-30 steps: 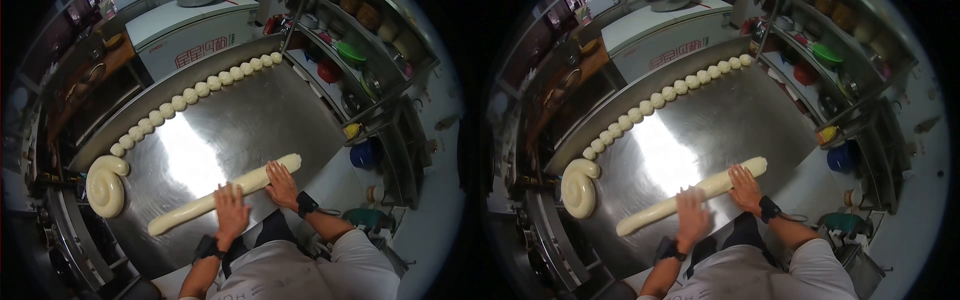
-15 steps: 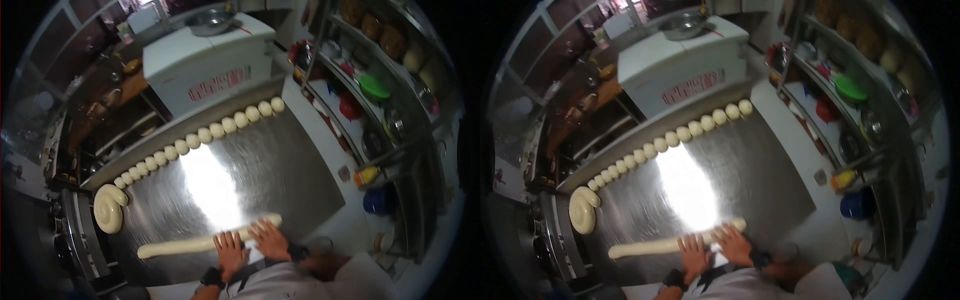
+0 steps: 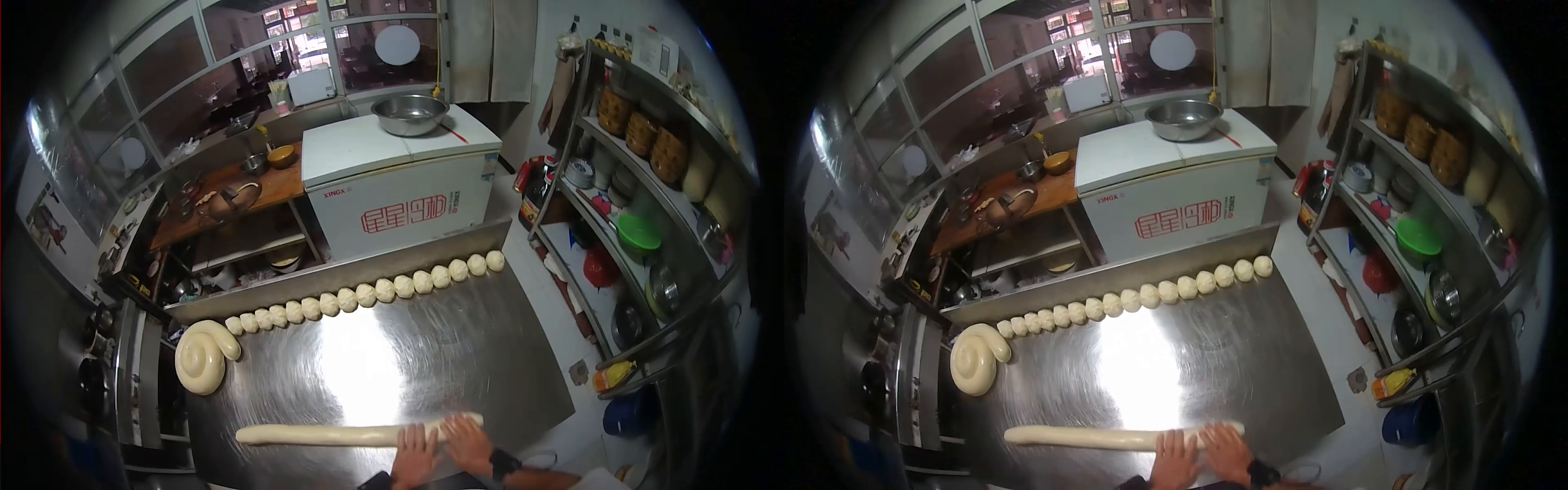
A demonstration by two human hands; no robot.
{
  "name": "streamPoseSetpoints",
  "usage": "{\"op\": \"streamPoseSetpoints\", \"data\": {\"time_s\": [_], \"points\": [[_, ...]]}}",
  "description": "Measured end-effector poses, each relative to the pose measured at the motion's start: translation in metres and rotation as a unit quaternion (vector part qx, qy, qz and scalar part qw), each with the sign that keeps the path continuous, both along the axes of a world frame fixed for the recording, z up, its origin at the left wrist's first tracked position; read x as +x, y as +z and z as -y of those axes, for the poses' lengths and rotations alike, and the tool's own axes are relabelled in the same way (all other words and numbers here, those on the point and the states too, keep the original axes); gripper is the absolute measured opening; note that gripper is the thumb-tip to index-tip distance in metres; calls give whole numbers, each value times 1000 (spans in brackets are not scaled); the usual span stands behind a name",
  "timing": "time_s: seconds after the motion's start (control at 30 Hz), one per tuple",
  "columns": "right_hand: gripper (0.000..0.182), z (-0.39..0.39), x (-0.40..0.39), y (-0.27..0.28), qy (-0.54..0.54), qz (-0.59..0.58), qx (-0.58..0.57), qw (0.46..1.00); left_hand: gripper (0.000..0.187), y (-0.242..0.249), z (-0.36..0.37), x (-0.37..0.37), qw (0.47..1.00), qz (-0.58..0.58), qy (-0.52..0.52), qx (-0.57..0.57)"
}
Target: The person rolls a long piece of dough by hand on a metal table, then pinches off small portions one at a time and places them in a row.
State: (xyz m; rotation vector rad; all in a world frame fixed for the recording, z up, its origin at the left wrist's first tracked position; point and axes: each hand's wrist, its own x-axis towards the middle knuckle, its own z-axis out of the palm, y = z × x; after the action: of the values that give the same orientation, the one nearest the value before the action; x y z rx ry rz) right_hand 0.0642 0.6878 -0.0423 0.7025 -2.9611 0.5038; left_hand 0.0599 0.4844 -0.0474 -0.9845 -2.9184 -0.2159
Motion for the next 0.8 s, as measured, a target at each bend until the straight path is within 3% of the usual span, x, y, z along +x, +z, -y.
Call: {"op": "streamPoseSetpoints", "data": {"time_s": [0.1,0.17,0.2,0.27,0.33,0.43,0.5,0.53,0.63,0.7,0.8], "points": [[65,-6,-8,-17,-8,30,51,998,66,5,-14,-32,998,23,12,54],[53,-10,-73,-17,-66,39,-2,997,56,9,-28,-97,989,135,33,44],[49,-14,-108,-13,-91,31,-28,995,54,-3,-36,-130,992,123,38,19],[45,-14,-159,-11,-135,-34,-19,990,52,-3,-48,-167,992,114,46,-6],[48,-19,-150,-19,-112,-31,-11,993,55,6,-54,-178,983,160,86,14],[56,-31,-84,-24,-36,0,-16,999,63,11,-47,-97,993,102,-1,57],[68,-38,-11,-12,-10,62,12,998,73,9,-34,-31,991,-104,-61,48],[68,-39,1,-8,-11,61,12,998,73,3,-35,-26,991,-106,-62,48],[67,-41,-5,-7,-19,57,19,998,83,-4,-44,-43,993,-70,-78,49],[67,-52,-68,-18,-34,42,19,998,81,9,-62,-104,993,105,-31,51],[65,-58,-130,10,-65,93,-34,993,86,27,-74,-155,988,147,37,16]]}}
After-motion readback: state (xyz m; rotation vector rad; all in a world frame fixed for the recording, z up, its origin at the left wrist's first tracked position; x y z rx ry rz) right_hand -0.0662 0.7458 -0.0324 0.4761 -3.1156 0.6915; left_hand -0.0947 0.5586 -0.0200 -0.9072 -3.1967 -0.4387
